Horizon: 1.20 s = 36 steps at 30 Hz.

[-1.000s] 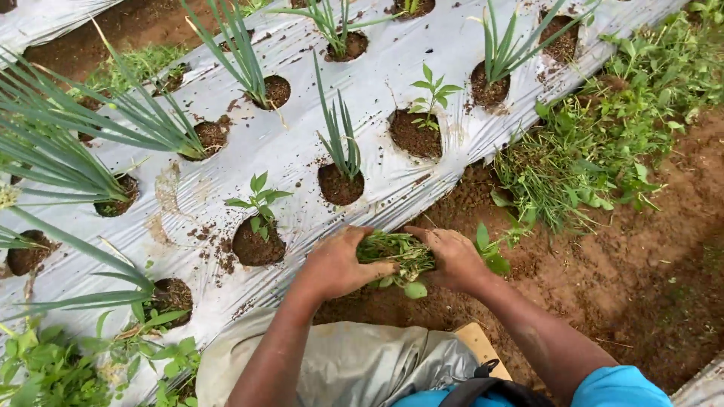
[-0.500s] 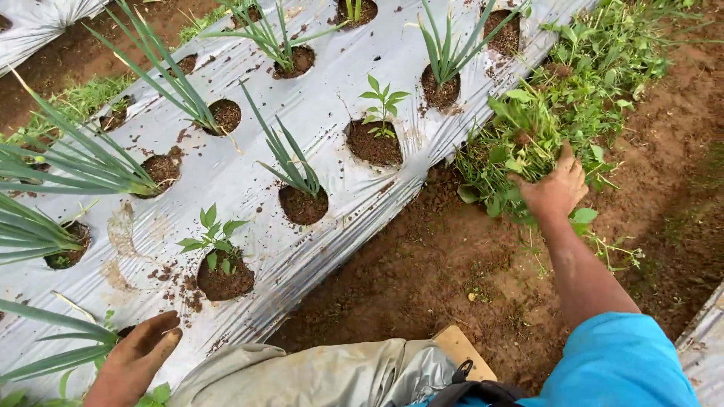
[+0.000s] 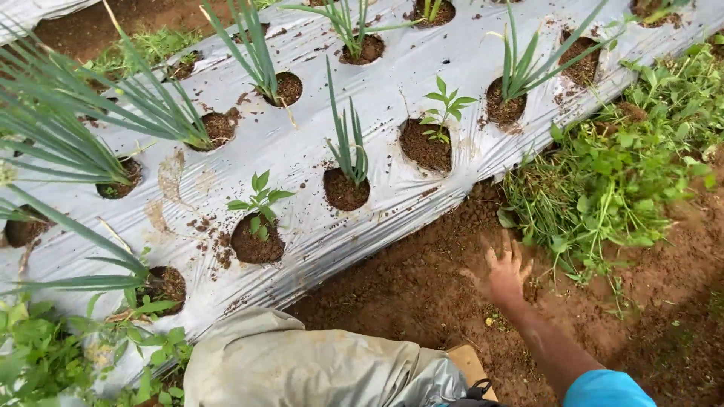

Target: The person uses a small hand hoe to loosen soil and remove weeds from the edges of a plastic-covered garden bed. They pull the weeds by hand and gather them into a pile, occasionally using the hoe to clear the soil between rows of onions and other plants.

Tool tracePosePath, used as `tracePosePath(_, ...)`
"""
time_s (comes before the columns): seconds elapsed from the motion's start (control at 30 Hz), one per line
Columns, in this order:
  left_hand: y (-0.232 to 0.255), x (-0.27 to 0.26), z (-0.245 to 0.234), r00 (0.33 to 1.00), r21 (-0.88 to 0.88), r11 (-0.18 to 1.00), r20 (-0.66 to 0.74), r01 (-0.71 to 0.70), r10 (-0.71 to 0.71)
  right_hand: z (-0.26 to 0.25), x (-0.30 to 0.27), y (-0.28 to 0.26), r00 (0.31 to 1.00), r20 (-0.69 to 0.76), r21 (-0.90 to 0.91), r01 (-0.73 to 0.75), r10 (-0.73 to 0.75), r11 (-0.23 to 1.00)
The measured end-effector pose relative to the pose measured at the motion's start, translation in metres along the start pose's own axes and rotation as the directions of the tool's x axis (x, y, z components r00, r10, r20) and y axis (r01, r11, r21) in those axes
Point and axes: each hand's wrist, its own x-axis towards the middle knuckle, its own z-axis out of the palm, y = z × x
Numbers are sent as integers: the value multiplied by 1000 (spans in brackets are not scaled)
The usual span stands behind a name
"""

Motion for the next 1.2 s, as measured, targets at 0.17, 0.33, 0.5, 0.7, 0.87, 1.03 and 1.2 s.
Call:
tracePosePath(0.17, -78, -27, -8, 995, -90, 992, 47, 91, -87, 1, -41, -98, 883, 296, 260, 292, -364, 920)
tracePosePath(0.33, -108, -70, -2, 995, -173, 985, 93, -16, 33, -140, -122, -200, 527, 769, 203, 335, -362, 920)
tracePosePath(0.5, -134, -92, -1, 994, -100, 995, 105, 15, -4, -165, -57, -242, 532, 48, 999, -10, -845, 50)
tracePosePath(0.7, -114, -109, -7, 998, -67, 998, 57, -11, 15, -247, -85, -338, 498, -271, 826, 560, -824, 67)
tracePosePath(0.87, -77, -91, -13, 996, -140, 987, -43, -83, 78, -211, -85, -456, 79, -300, 592, 797, -951, -121)
tracePosePath(1.03, -22, -62, -9, 967, -54, 980, -183, -192, 179, -140, -78, -541, 146, 76, 319, 934, -986, 163)
tracePosePath(1.2, 39, -36, -28, 945, 117, 972, -235, -205, 228, -6, -1, -613, 253, 106, 101, 959, -962, 263)
